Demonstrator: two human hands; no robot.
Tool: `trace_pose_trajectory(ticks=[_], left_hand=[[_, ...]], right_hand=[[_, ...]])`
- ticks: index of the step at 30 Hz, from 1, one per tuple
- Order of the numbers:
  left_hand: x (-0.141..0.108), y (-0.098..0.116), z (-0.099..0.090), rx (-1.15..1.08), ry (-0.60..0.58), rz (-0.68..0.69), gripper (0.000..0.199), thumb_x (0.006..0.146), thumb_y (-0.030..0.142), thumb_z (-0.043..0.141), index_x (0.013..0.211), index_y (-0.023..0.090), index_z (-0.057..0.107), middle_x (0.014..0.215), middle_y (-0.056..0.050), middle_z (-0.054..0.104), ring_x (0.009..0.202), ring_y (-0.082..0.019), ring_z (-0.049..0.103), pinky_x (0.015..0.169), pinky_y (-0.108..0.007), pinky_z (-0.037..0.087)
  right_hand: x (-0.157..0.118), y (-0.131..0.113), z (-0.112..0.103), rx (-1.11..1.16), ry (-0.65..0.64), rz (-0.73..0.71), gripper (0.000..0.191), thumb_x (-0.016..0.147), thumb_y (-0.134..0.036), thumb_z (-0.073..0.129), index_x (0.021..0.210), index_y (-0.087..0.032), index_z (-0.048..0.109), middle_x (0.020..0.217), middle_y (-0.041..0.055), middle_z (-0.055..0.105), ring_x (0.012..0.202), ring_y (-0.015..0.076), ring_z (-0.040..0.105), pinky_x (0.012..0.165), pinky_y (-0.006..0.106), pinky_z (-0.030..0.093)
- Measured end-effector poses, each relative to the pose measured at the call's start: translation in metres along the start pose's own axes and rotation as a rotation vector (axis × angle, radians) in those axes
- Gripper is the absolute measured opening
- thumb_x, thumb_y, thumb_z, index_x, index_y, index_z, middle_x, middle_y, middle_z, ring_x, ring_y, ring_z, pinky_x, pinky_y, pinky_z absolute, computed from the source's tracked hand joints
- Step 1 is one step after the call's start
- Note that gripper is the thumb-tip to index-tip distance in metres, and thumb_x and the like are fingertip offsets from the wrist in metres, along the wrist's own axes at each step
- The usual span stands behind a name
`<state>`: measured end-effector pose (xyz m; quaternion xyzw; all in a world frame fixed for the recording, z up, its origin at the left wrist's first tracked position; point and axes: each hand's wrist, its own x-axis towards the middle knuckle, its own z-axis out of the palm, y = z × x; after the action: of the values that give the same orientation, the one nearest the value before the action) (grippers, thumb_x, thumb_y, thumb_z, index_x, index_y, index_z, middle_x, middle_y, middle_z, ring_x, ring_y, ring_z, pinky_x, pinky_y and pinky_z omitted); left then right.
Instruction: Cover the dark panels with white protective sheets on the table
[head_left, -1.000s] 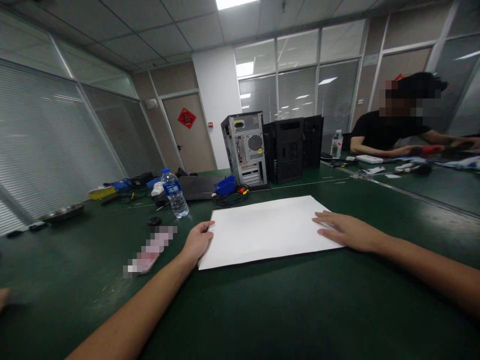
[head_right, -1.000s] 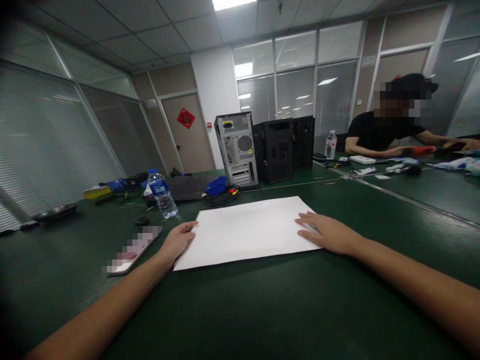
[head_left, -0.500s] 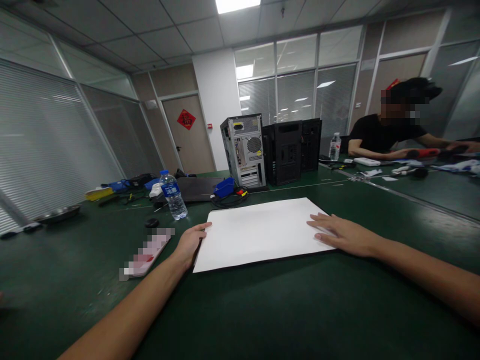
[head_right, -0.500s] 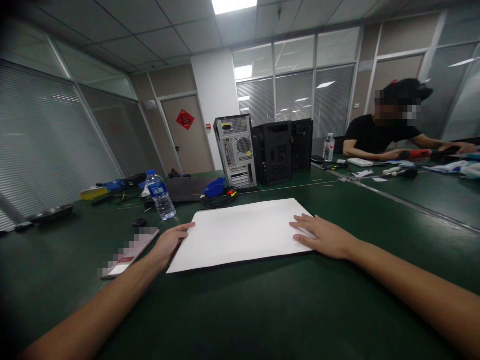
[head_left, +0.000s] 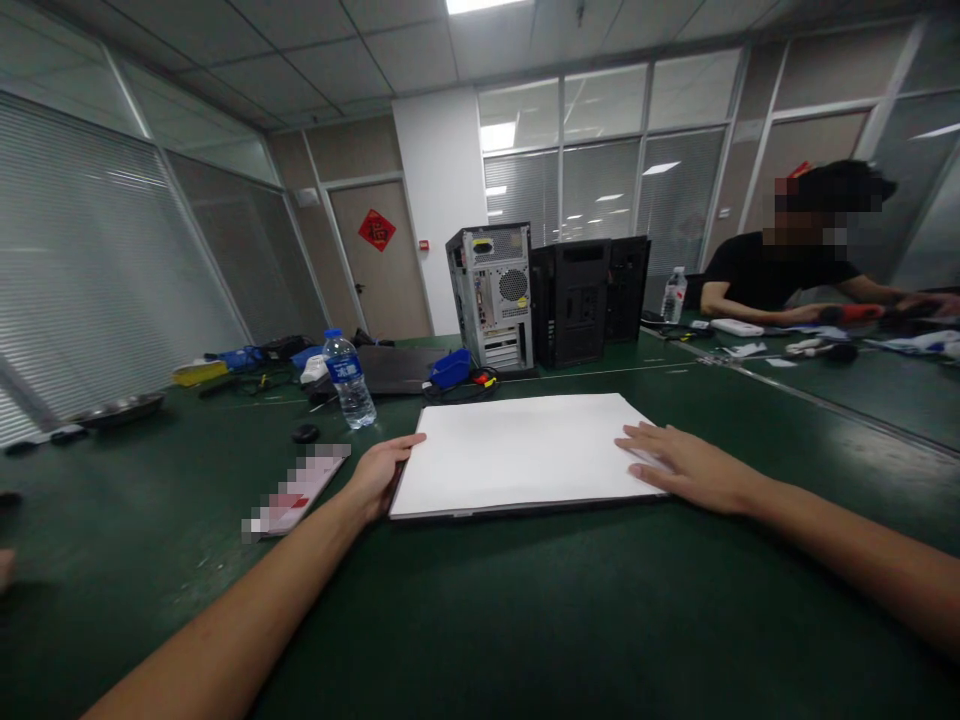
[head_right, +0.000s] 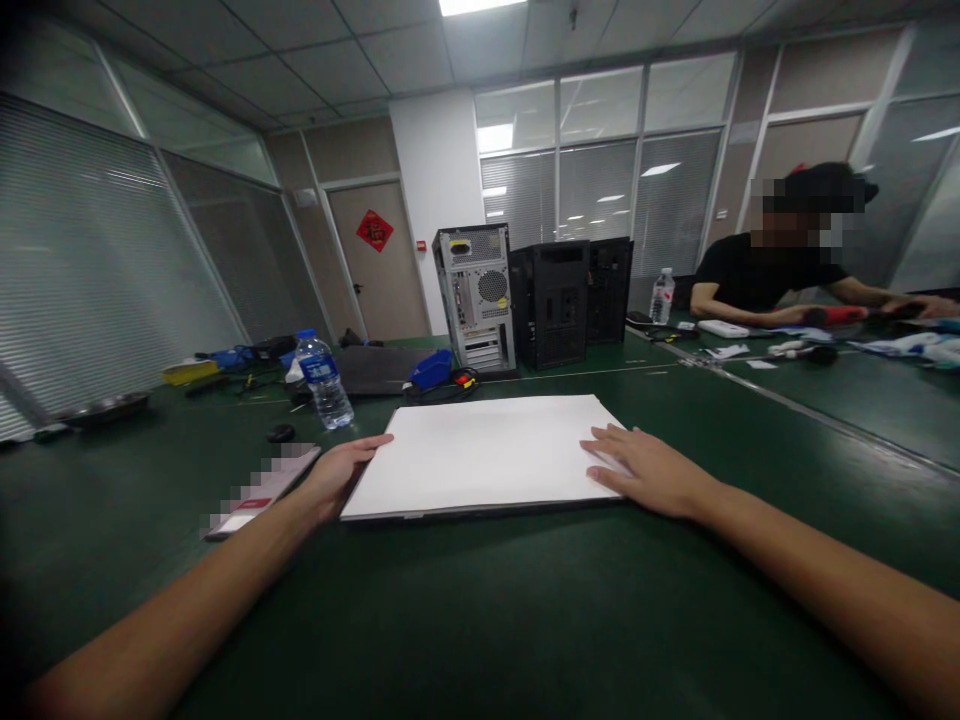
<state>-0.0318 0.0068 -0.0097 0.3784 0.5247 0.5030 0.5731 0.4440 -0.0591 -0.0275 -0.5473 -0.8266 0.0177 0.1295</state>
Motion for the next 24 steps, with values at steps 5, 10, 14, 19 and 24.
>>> trace_pose_trajectory(ticks=[5,10,14,19,24], left_hand=[[-0.014,0.007,0.011,0.001,-0.017,0.002,0.044,0.079,-0.005,0.053,0.12,0.006,0.066,0.096,-0.017,0.077,0.065,-0.02,0.073,0.057,-0.029,0.059],[-0.031,0.007,0.03,-0.01,0.003,0.023,0.042,0.082,-0.004,0.052,0.119,0.007,0.066,0.091,-0.015,0.077,0.063,-0.017,0.072,0.056,-0.026,0.058],[-0.035,0.007,0.032,-0.03,-0.03,0.039,0.038,0.083,0.001,0.057,0.119,0.008,0.066,0.095,-0.015,0.076,0.067,-0.017,0.073,0.058,-0.025,0.059],[-0.04,0.006,0.029,0.083,-0.27,0.021,0.039,0.089,0.032,0.062,0.124,0.013,0.065,0.097,-0.016,0.075,0.067,-0.027,0.075,0.052,-0.035,0.06],[-0.043,0.002,0.034,0.187,-0.449,0.09,0.061,0.095,0.047,0.051,0.148,0.016,0.042,0.083,-0.016,0.075,0.063,-0.029,0.074,0.052,-0.037,0.059]], right_hand=[[-0.003,-0.039,-0.007,-0.088,0.173,-0.314,0.067,0.087,-0.056,0.06,0.148,-0.033,0.045,0.151,0.0068,0.045,0.137,0.0308,0.042,0.111,0.055,0.037],[-0.003,-0.067,0.001,-0.179,0.295,-0.514,0.056,0.089,-0.027,0.06,0.144,-0.027,0.05,0.133,0.0116,0.059,0.121,0.0272,0.056,0.099,0.048,0.049],[-0.008,-0.06,0.001,-0.246,0.505,-0.574,0.037,0.09,-0.012,0.054,0.125,-0.02,0.062,0.104,0.0094,0.067,0.094,0.02,0.063,0.074,0.033,0.054],[-0.016,-0.052,-0.041,-0.238,0.67,-0.501,0.022,0.087,-0.014,0.062,0.109,-0.02,0.064,0.101,0.0063,0.068,0.092,0.0165,0.066,0.078,0.029,0.056],[-0.038,-0.053,-0.088,-0.354,0.704,-0.462,0.02,0.089,-0.023,0.064,0.109,-0.023,0.065,0.096,0.0038,0.069,0.08,0.0129,0.067,0.071,0.024,0.057]])
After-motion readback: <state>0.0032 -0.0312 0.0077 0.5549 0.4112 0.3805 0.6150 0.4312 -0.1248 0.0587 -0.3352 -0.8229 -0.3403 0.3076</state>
